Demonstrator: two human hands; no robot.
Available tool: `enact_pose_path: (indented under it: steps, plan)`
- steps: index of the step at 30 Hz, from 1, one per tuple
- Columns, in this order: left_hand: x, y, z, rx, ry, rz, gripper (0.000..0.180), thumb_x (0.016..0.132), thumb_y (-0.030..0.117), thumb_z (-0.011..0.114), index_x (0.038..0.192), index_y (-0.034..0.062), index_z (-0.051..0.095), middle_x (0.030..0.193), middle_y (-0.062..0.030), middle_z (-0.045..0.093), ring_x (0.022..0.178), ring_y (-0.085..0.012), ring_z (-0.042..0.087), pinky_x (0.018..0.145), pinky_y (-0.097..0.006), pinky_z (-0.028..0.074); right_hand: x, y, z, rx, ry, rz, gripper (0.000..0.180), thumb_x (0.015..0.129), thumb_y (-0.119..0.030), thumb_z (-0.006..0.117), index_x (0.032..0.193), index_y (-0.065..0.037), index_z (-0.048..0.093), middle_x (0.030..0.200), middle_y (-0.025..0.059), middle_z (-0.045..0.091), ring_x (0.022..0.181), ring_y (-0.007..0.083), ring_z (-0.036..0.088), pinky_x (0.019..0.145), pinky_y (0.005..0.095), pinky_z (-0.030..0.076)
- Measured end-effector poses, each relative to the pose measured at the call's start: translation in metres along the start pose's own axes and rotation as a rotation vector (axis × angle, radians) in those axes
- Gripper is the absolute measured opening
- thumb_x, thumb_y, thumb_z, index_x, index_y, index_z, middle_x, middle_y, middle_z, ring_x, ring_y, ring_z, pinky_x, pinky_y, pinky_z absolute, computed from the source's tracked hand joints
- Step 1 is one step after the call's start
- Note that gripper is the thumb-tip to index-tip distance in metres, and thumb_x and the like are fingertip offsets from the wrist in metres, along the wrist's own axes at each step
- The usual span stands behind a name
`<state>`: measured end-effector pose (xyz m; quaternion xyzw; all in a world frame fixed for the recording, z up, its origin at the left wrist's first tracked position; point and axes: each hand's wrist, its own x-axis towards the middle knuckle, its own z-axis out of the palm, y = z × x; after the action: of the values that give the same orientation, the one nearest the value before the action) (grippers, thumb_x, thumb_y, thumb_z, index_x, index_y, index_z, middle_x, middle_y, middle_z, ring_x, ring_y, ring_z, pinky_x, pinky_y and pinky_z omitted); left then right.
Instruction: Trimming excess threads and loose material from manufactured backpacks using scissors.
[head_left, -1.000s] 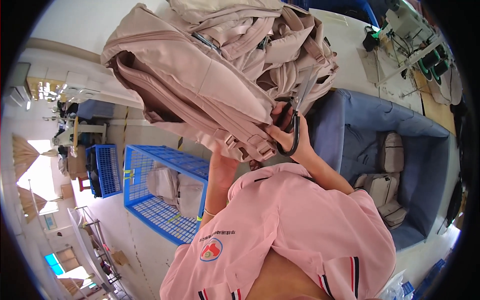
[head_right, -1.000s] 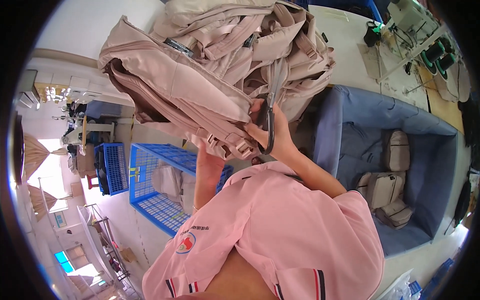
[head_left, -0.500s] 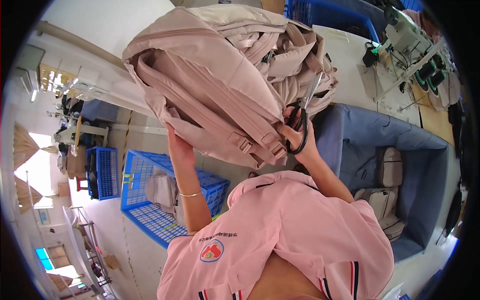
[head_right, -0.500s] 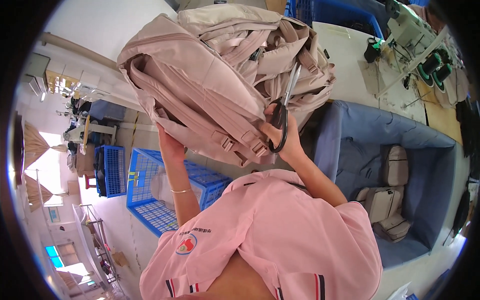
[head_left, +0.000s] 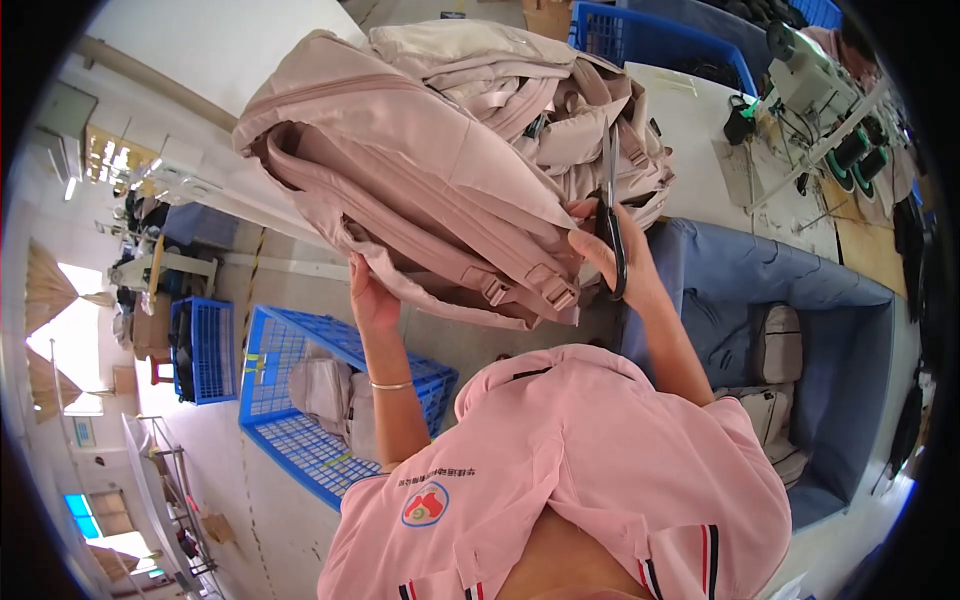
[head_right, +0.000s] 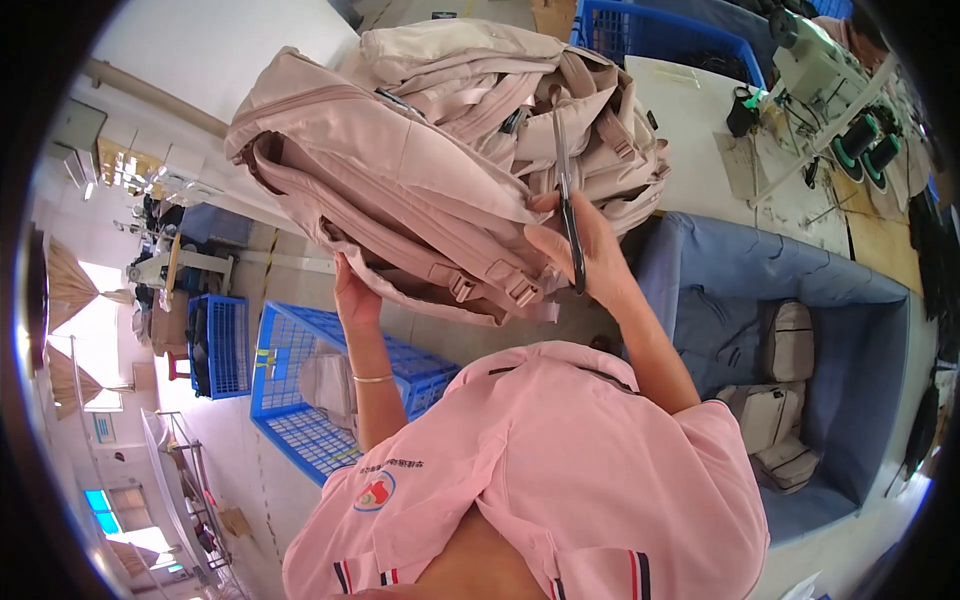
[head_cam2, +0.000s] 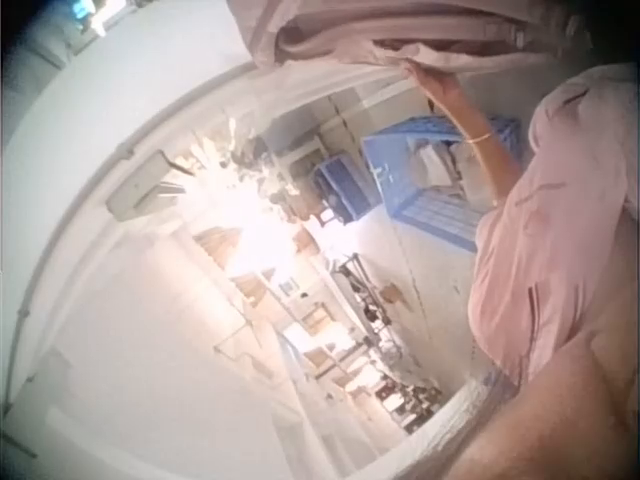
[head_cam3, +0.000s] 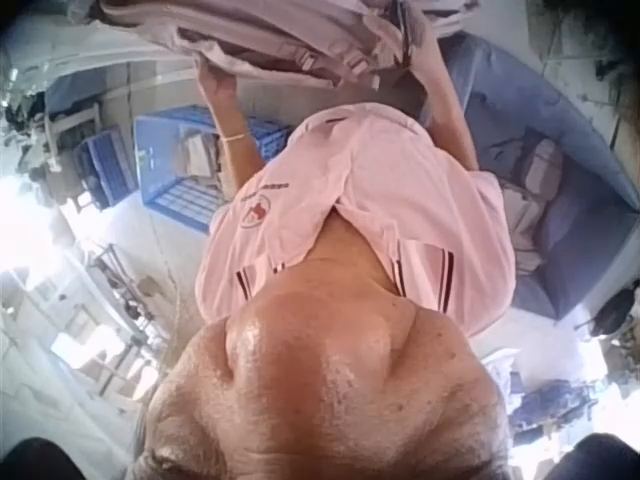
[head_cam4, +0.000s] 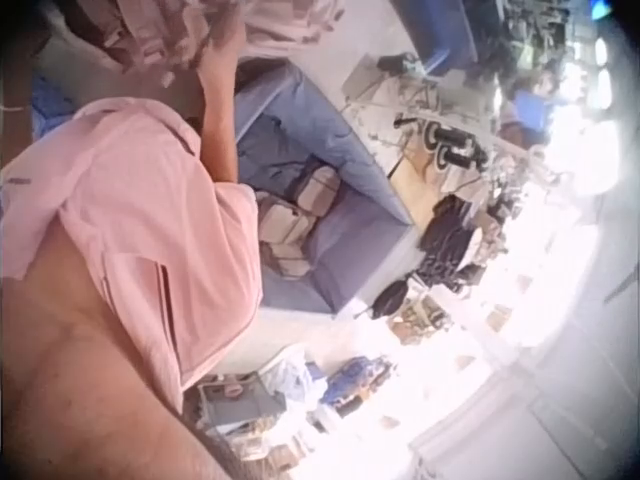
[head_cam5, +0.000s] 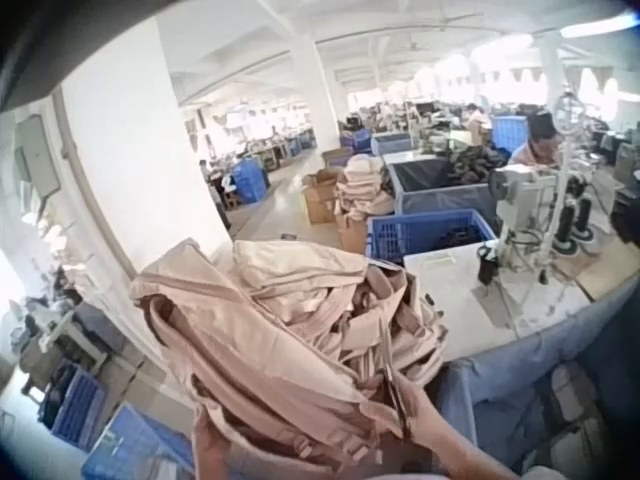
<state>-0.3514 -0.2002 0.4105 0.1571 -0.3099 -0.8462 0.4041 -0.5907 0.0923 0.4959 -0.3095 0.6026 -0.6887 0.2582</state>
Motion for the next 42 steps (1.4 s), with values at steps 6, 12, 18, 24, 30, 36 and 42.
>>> enact_pose_path:
  steps: [6,12,18,24,30,36,42]
  plan:
    - [0.011,-0.008,-0.040,-0.060,-0.063,-0.052,0.044,0.102,0.033,0.049,0.142,0.0144,0.045,0.143,-0.0077,0.051,0.131,-0.0286,0.048,0.111,-0.050,0.038,0.031,-0.013,-0.008,-0.472,-0.045,-0.098,0.044,0.089,-0.041,0.070,0.104,-0.002,0.057,0.079,0.0028,0.056,0.069,0.0088,0.049,0.062,0.0272,0.041]
    - [0.007,-0.014,-0.021,-0.116,-0.177,-0.138,0.037,0.102,0.033,0.049,0.133,0.0123,0.052,0.132,-0.0064,0.058,0.120,-0.0264,0.057,0.099,-0.048,0.052,0.067,0.012,-0.006,-0.095,0.140,-0.160,0.032,0.090,-0.031,0.070,0.094,-0.003,0.057,0.083,0.0013,0.060,0.072,0.0098,0.055,0.065,0.0258,0.047]
    - [0.001,-0.011,-0.011,-0.111,-0.090,-0.076,0.037,0.102,0.031,0.049,0.134,0.0113,0.051,0.133,-0.0062,0.058,0.121,-0.0250,0.056,0.098,-0.045,0.051,0.075,-0.005,0.025,-0.191,0.095,-0.326,0.049,0.074,-0.037,0.085,0.093,-0.001,0.058,0.078,0.0074,0.060,0.071,0.0142,0.056,0.066,0.0307,0.046]
    - [-0.031,-0.002,0.066,0.196,0.233,0.264,0.046,0.103,0.025,0.046,0.145,0.0071,0.039,0.145,-0.0090,0.045,0.132,-0.0247,0.045,0.112,-0.040,0.036,0.061,-0.029,0.053,-0.446,0.245,-0.167,0.055,0.066,-0.037,0.089,0.091,-0.002,0.055,0.078,0.0082,0.063,0.070,0.0226,0.062,0.067,0.0354,0.049]
    - [-0.039,0.004,0.158,1.252,0.144,0.930,0.064,0.092,0.012,0.065,0.146,-0.0021,0.034,0.154,-0.0165,0.029,0.139,-0.0252,0.033,0.114,-0.039,0.027,0.079,-0.008,0.061,-0.433,0.411,-0.120,0.051,0.066,-0.032,0.089,0.094,-0.003,0.056,0.079,0.0083,0.064,0.072,0.0237,0.063,0.067,0.0361,0.049]
    - [0.031,-0.018,0.227,0.864,-0.010,0.488,0.043,0.084,0.011,0.075,0.119,-0.0035,0.057,0.111,-0.0113,0.064,0.090,-0.0143,0.061,0.076,-0.028,0.050,0.085,-0.009,0.072,-0.459,0.472,-0.213,0.048,0.068,-0.031,0.088,0.093,-0.003,0.056,0.081,0.0094,0.064,0.071,0.0253,0.062,0.067,0.0357,0.049]
    - [0.075,-0.029,0.218,0.675,-0.065,0.404,0.024,0.082,0.011,0.077,0.102,-0.0009,0.068,0.096,-0.0055,0.071,0.080,-0.0103,0.064,0.074,-0.024,0.049,0.082,-0.010,0.062,-0.452,0.317,-0.149,0.049,0.072,-0.033,0.086,0.091,-0.001,0.055,0.074,0.0100,0.062,0.066,0.0241,0.060,0.064,0.0347,0.047]
